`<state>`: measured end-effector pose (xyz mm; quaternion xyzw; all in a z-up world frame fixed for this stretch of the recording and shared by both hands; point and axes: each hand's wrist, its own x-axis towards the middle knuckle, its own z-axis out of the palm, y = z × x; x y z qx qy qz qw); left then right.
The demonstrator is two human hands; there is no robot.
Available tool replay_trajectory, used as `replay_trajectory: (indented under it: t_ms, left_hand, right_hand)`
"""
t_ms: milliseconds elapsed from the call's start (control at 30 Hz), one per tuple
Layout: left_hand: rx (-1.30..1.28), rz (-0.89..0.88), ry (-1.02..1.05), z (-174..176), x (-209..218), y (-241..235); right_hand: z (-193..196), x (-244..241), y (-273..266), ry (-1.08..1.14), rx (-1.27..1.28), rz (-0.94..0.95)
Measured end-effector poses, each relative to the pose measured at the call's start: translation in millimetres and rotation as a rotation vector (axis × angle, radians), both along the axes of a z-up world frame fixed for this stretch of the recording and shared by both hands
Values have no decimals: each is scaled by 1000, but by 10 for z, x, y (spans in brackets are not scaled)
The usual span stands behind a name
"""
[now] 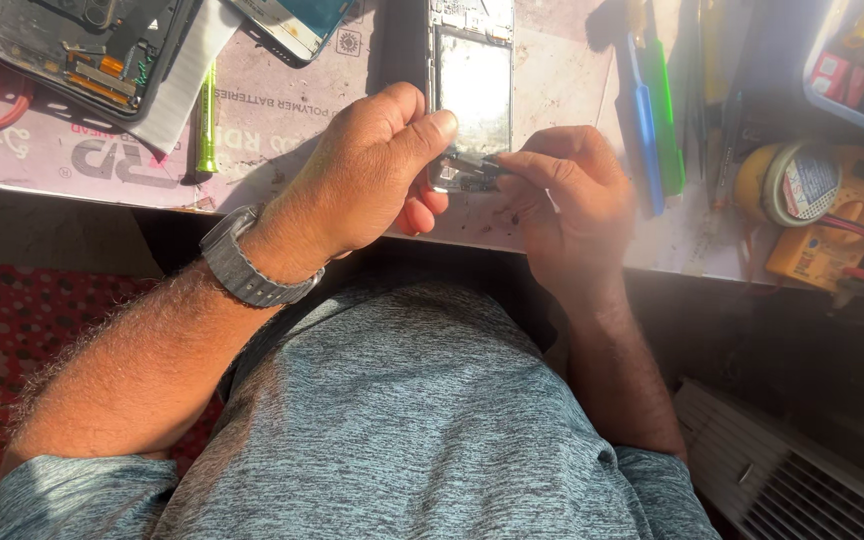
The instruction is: The person works on a disassembled smartphone, using a green plastic pry tool to detach and reattach a small connector near the battery. They handle the battery and a small circuit board, then use the pry tool to adjust components along the bottom edge of the phone.
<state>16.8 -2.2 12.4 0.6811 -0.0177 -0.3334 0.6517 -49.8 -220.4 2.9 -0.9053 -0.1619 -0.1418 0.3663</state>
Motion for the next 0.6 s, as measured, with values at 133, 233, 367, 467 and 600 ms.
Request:
replay_trajectory:
  t_ms: [133, 233, 367, 467, 600]
  left_hand:
    - [4, 3, 5, 20, -8, -16]
    - [35, -10, -34, 16, -12, -13]
    - [108, -35, -211, -2, -34, 13]
    - [184, -48, -326, -29, -35, 22]
    - [380, -101, -537, -35, -9, 38]
  right_hand:
    - [-42, 0, -58, 90, 196, -90]
    - [-134, -9, -101, 191, 431, -140]
    - [-259, 22, -187, 291, 849, -123]
    - [-289, 51, -277, 327, 996, -105]
    - [-287, 65, -312, 359, 1063, -119]
